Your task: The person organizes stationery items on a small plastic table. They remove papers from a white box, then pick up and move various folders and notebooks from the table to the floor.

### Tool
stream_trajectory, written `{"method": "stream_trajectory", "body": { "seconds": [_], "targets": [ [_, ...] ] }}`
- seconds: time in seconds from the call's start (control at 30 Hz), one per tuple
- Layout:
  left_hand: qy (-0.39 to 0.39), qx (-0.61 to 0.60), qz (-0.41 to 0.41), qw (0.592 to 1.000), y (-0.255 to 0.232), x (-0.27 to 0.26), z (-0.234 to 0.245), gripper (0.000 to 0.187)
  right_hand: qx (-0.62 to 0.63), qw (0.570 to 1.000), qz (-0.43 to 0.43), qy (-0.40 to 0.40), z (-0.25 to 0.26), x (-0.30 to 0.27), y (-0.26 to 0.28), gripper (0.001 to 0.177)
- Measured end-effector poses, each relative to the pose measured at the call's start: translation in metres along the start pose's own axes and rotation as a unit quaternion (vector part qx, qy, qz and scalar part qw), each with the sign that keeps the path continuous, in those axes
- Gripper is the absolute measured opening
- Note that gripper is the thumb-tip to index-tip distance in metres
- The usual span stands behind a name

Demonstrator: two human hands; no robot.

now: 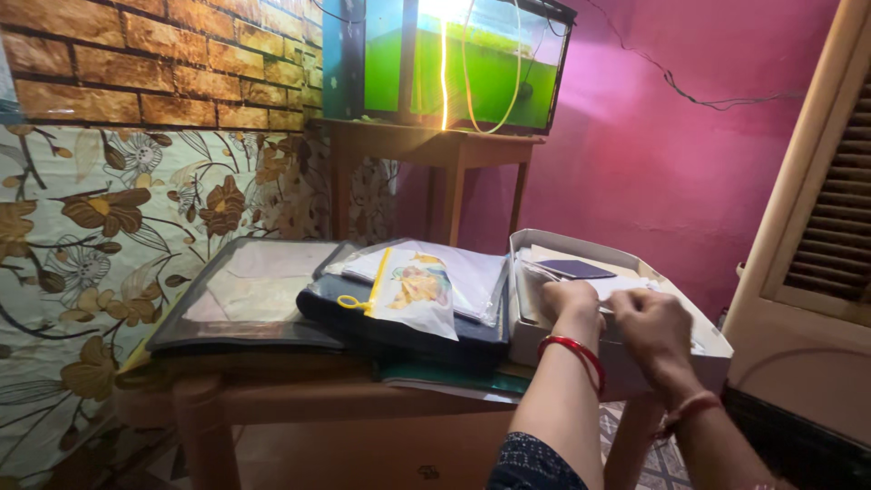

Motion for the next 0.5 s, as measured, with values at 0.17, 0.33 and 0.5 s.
{"method": "stream_trajectory", "body": {
  "seconds": [0.17, 0.33, 0.5],
  "targets": [
    [-0.02, -0.051, -0.01, 0.998, -0.016, -0.02, 0.018, 0.031, 0.447, 0.86, -0.247, -0.003, -0.011, -0.026, -0.033, 0.032],
    [-0.039, -0.076, -0.03, 0.996, -0.021, -0.024, 0.027, 0.033, 0.575, 0.74, -0.34, 0.078, -0.046, 0.002, -0.053, 0.048],
    [-0.038, -0.082, -0.053, 0.995, -0.017, -0.036, 0.027, 0.034, 0.516, 0.787, -0.325, 0.09, -0.077, 0.069, -0.116, 0.035]
  ]
}}
Point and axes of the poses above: each hand's wrist, its own x-axis towards the middle knuckle, its own z-axis out of the back of the hand, y = z × x, the point moved 9 cm from there along x, towards the middle knuckle, and after that the axes turned 6 degrees about -x, right-handed, at the moved point
